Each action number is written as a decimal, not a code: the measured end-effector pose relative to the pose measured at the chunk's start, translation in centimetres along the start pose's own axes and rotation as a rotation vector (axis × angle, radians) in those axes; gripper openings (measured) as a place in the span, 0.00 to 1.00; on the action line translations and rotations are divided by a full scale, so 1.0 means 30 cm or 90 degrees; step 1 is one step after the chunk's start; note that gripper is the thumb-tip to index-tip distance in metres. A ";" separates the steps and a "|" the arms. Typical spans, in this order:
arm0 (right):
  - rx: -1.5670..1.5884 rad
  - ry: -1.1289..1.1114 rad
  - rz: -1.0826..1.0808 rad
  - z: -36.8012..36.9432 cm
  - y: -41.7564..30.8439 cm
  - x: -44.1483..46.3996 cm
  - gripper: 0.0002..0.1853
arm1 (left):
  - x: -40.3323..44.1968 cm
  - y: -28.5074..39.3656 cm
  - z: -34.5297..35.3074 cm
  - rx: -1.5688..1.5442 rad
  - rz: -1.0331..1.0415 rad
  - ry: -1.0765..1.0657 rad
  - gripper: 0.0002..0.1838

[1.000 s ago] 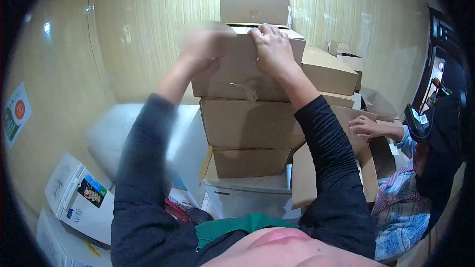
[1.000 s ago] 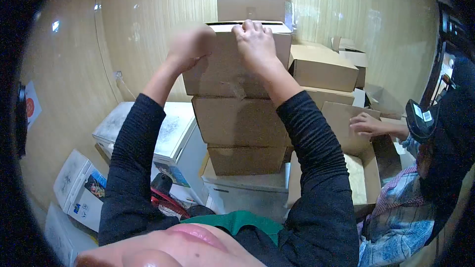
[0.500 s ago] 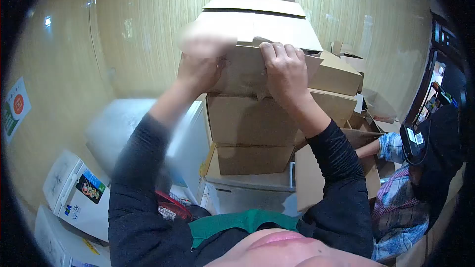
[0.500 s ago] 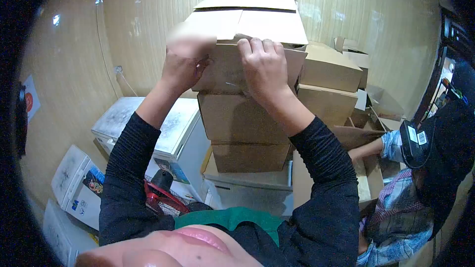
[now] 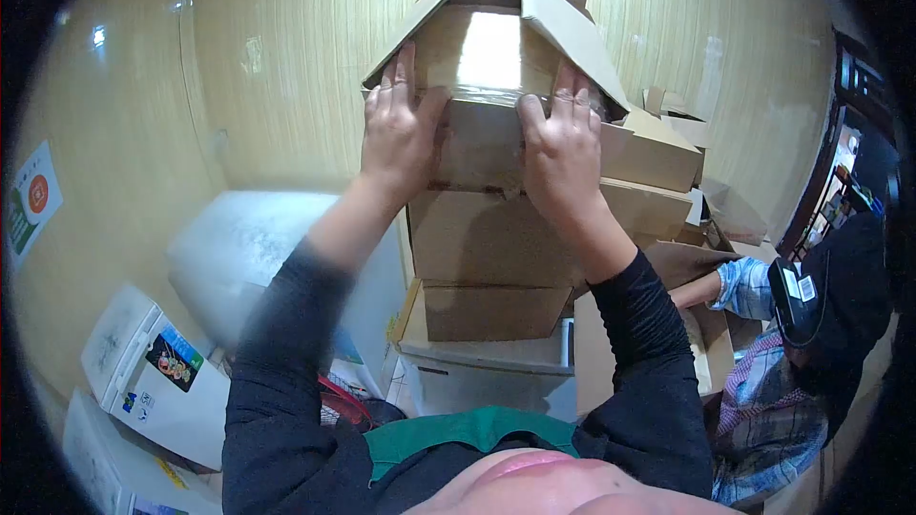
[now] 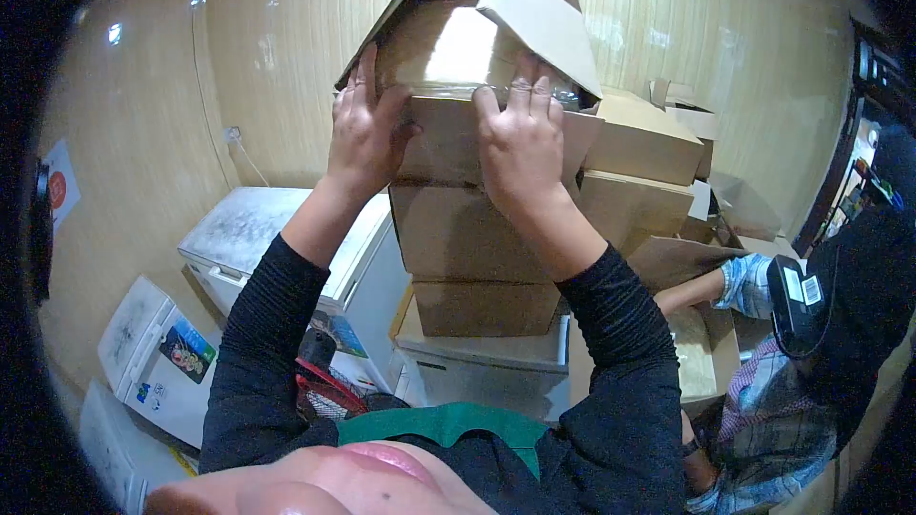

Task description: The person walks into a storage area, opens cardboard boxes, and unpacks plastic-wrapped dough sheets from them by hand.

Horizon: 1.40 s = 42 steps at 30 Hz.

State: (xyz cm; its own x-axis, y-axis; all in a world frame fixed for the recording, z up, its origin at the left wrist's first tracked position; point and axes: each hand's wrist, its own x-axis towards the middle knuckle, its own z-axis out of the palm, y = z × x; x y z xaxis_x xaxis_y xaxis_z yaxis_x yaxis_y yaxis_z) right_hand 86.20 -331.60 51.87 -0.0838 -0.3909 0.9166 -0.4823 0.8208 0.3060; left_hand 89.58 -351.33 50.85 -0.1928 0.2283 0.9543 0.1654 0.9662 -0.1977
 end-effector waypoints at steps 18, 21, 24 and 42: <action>0.630 0.137 0.430 -0.134 0.124 0.068 0.40 | 0.054 0.013 -0.136 0.038 -0.156 -0.168 0.36; 0.723 0.149 0.469 -0.125 0.134 0.076 0.41 | 0.046 -0.003 -0.141 0.062 -0.100 -0.165 0.32; 0.724 0.141 0.474 -0.130 0.134 0.079 0.41 | 0.066 0.022 -0.185 0.174 -0.071 -0.140 0.32; 0.169 -0.169 0.294 -0.107 0.233 0.199 0.28 | 0.012 -0.051 -0.128 0.027 -0.155 -0.138 0.28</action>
State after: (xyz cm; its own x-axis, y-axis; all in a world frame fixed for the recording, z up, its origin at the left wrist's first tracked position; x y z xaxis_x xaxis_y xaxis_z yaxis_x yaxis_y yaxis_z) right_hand 85.13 -326.87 60.30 -0.5354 -0.1360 0.8336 -0.5424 0.8119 -0.2158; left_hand 92.96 -353.19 52.36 -0.4244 0.0064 0.9055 0.0495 0.9986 0.0161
